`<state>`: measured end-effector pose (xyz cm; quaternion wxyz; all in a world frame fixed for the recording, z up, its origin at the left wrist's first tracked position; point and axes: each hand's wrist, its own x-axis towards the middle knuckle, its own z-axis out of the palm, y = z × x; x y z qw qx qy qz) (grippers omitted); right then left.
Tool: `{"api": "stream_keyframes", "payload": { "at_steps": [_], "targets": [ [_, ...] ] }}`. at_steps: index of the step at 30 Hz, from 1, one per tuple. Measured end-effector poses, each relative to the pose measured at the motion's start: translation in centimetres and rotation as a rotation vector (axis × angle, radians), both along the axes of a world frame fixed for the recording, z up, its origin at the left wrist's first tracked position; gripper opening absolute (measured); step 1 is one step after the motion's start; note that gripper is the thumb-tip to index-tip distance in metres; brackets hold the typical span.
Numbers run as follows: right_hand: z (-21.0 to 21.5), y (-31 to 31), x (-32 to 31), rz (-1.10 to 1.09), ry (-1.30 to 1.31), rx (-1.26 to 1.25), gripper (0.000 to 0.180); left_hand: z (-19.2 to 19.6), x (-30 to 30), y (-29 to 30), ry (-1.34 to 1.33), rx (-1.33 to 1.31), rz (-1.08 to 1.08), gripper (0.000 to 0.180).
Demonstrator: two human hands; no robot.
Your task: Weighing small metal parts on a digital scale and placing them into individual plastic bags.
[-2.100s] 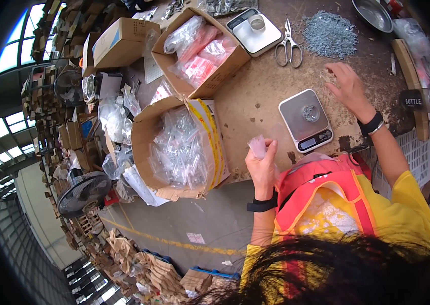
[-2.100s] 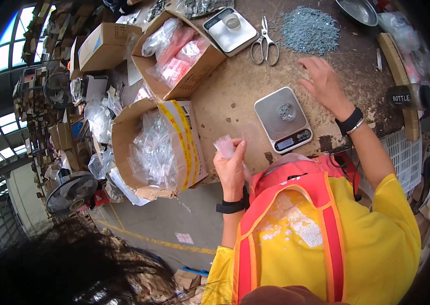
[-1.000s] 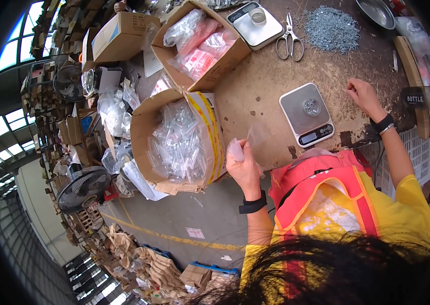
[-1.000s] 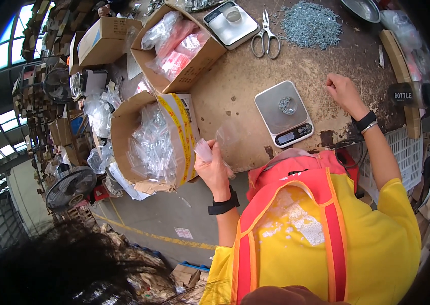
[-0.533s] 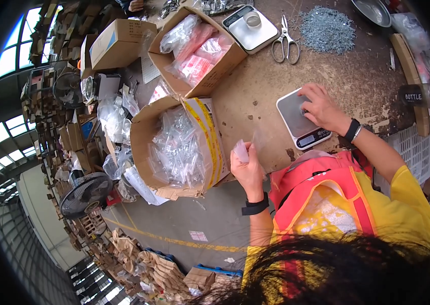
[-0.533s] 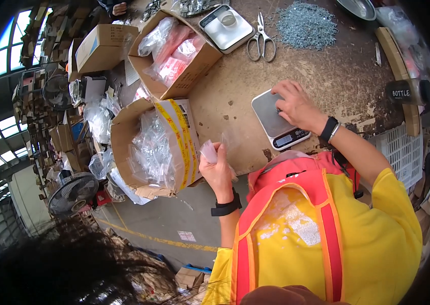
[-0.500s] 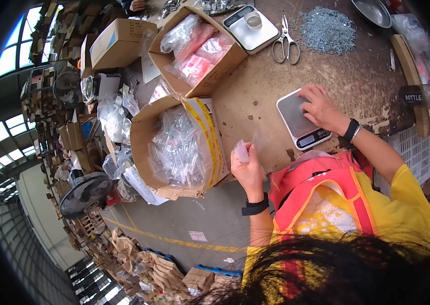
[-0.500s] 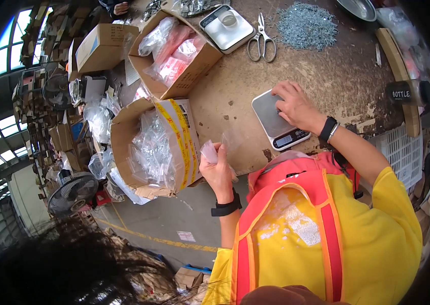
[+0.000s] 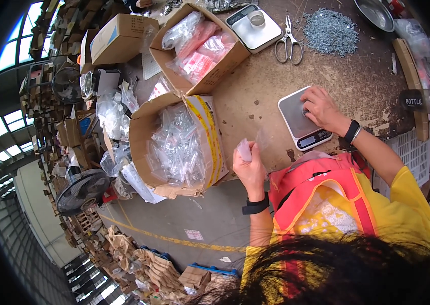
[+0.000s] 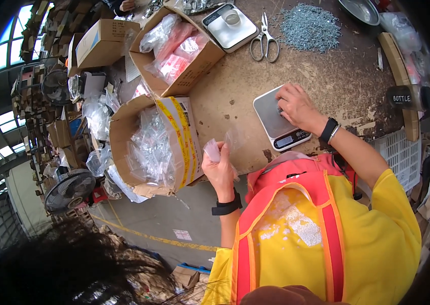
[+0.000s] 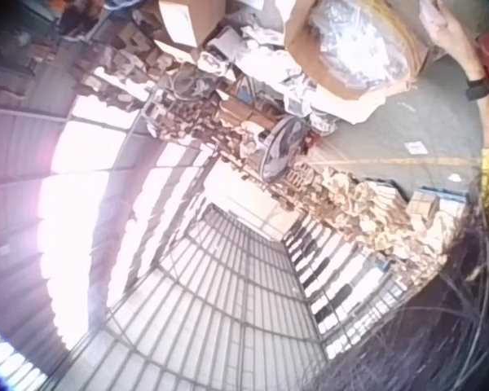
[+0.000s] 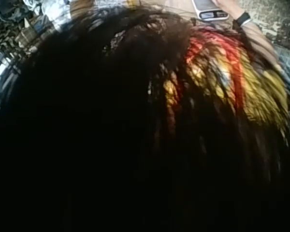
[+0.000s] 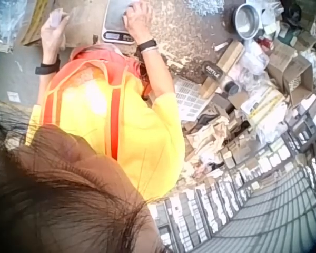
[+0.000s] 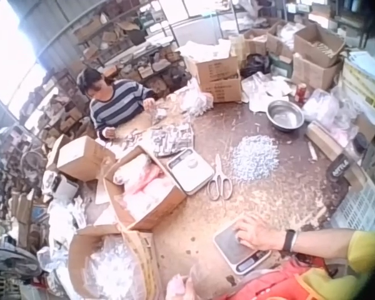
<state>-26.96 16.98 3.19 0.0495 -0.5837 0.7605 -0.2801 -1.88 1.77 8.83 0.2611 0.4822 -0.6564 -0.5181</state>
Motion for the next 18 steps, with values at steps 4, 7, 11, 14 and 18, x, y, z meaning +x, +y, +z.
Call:
{"api": "stream_keyframes", "payload": {
  "at_steps": [4, 7, 11, 14, 18],
  "targets": [
    [-1.1, 0.5, -0.2, 0.013, -0.024, 0.009, 0.022, 0.0, -0.2, 0.0, -0.015, -0.002, -0.012, 0.007],
    [-0.2, 0.4, -0.1, 0.000, -0.037, -0.004, 0.020, 0.1, -0.1, 0.0, -0.027, 0.002, -0.017, 0.007],
    [0.2, 0.0, 0.2, -0.015, -0.058, -0.001, 0.016, -0.1, -0.2, 0.2, -0.027, -0.004, -0.023, 0.008],
    [-0.7, 0.2, 0.1, -0.022, -0.063, -0.025, 0.015, -0.3, -0.2, 0.4, -0.017, 0.006, -0.020, 0.009],
    [-0.9, 0.2, -0.1, -0.026, -0.087, -0.009, 0.013, -0.2, -0.1, 0.4, -0.015, 0.033, -0.021, 0.009]
  ]
}}
